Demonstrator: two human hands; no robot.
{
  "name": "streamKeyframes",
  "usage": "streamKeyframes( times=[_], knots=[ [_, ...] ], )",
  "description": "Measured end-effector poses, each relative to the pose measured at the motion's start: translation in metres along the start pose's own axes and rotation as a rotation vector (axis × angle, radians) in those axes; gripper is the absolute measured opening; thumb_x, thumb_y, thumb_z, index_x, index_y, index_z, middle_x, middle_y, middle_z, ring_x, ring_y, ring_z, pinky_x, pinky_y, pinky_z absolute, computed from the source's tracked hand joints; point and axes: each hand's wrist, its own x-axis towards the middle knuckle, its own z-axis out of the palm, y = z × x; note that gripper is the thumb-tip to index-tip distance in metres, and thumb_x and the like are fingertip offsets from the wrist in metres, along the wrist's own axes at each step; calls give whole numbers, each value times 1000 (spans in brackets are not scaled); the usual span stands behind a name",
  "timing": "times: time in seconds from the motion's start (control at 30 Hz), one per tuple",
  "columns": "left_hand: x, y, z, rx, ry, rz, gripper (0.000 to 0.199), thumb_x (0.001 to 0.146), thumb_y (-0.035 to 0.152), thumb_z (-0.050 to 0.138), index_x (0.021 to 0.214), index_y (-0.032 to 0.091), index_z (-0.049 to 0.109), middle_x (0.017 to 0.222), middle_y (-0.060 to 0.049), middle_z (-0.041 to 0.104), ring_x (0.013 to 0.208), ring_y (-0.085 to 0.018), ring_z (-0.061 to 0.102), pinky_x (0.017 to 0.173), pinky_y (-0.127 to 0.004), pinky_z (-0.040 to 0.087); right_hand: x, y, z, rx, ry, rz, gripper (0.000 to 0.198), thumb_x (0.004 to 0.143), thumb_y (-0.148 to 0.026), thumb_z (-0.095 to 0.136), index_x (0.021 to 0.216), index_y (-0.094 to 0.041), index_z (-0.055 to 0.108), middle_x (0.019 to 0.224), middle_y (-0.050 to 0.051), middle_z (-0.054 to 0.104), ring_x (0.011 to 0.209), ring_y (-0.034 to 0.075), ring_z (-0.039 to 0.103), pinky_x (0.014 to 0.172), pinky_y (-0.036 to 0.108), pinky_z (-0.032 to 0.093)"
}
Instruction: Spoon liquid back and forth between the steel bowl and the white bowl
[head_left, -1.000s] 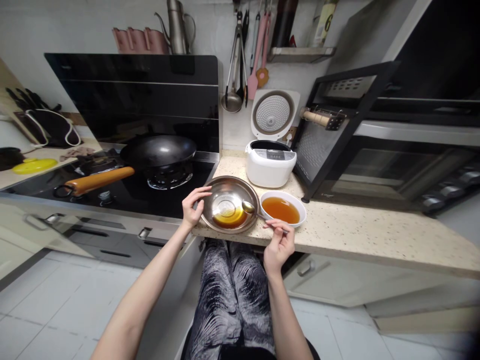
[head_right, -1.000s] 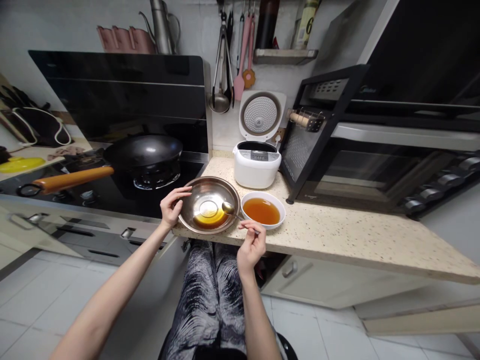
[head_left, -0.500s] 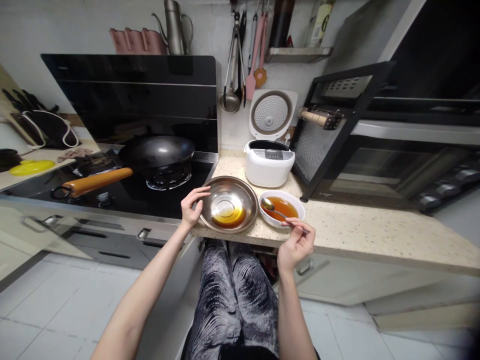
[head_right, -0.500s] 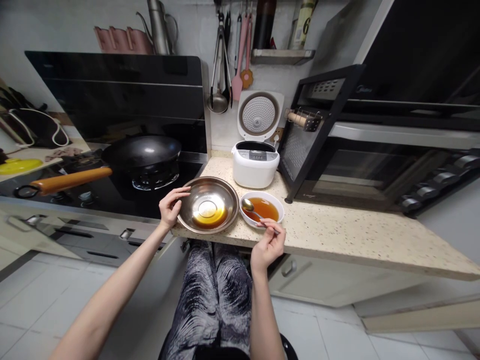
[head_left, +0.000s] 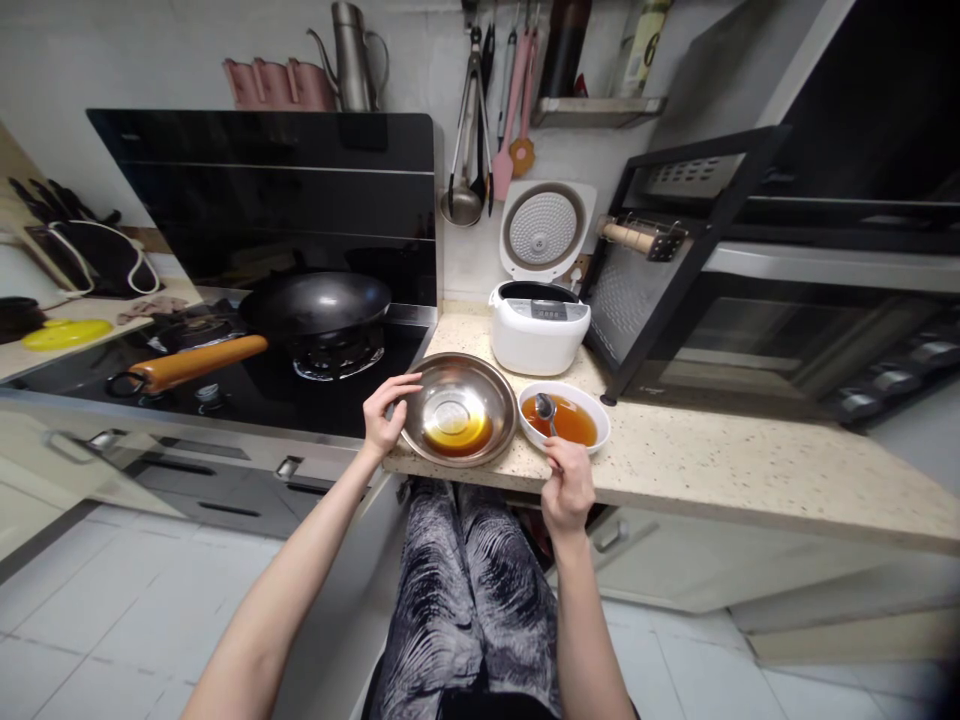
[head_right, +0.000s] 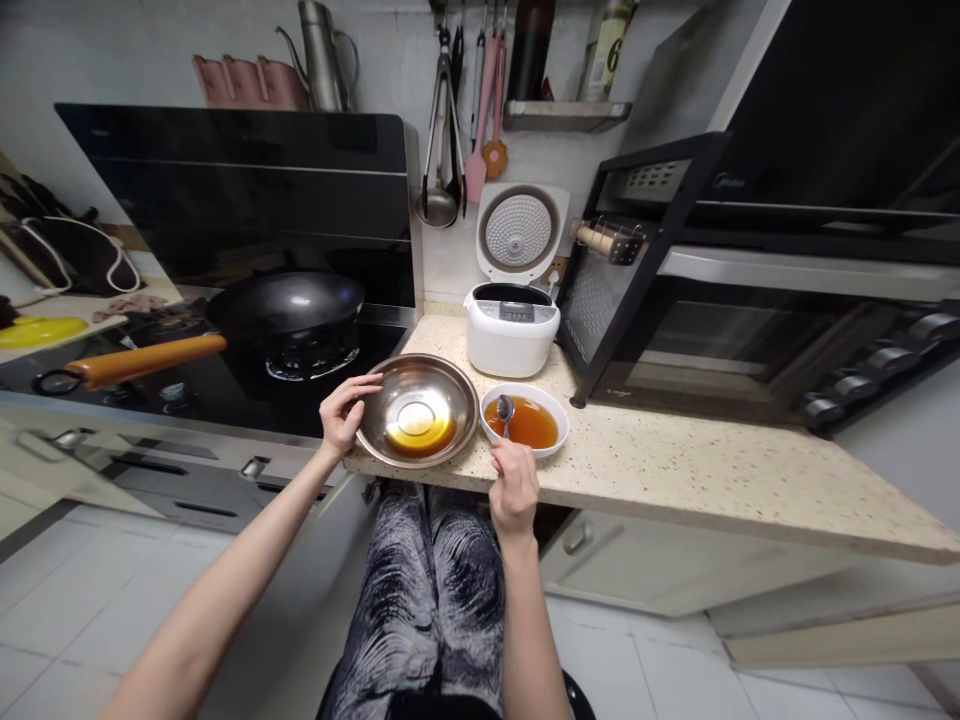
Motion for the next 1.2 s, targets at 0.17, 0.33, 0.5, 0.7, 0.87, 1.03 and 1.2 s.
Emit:
streamKeyframes(
  times=[0.17, 0.33, 0.5, 0.7, 0.87, 1.03, 1.2],
  knots=[
    [0, 1, 0, 4, 3, -1, 30, 99, 38, 56, 105, 19, 78, 120, -13, 76, 110, -29, 72, 96, -47, 57, -1, 0, -1, -14, -109, -25, 35, 96, -3, 46, 119, -23, 64, 101, 10, 75, 90, 23, 70, 77, 41, 56],
    [0, 1, 0, 14, 0, -12, 32, 99, 40, 55, 105, 19, 78, 121, -13, 76, 110, -29, 72, 96, -48, 57, 0, -4, 1, 4, 46, 43, 27, 98, -6, 50, 111, -23, 65, 95, 7, 73, 89, 21, 70, 77, 38, 57],
    [0, 0, 0, 2, -2, -12, 31, 99, 39, 56, 106, 19, 78, 122, -13, 76, 112, -30, 72, 97, -48, 56, 1, -16, 3, 69, 290, 331, 14, 104, -21, 50, 98, -22, 63, 90, 5, 70, 84, 19, 69, 78, 37, 57],
    [0, -1, 0, -11, 0, -7, 30, 99, 38, 56, 106, 19, 79, 121, -13, 76, 111, -29, 72, 97, -48, 56, 1, -31, 6, 226, 347, 492, 15, 104, -29, 52, 93, -22, 59, 86, 3, 67, 77, 17, 68, 73, 35, 58],
    [0, 0, 0, -5, 2, 0, 30, 99, 38, 56, 106, 20, 78, 121, -13, 76, 111, -29, 72, 96, -47, 56, -2, -42, 13, 329, 190, 512, 16, 105, -26, 50, 93, -22, 60, 86, 2, 69, 75, 15, 67, 72, 32, 56],
    [0, 1, 0, 15, 4, -4, 31, 99, 39, 56, 105, 20, 78, 121, -13, 76, 110, -28, 72, 96, -46, 57, -6, -48, 22, 389, 81, 526, 18, 105, -24, 48, 91, -22, 60, 86, 2, 70, 76, 14, 67, 72, 29, 56],
    [0, 0, 0, 22, 2, -12, 32, 99, 41, 56, 104, 19, 78, 121, -13, 76, 110, -29, 72, 96, -48, 57, -12, -49, 27, 411, 12, 563, 20, 105, -25, 49, 91, -22, 61, 86, 2, 69, 75, 14, 67, 69, 28, 57]
  ],
)
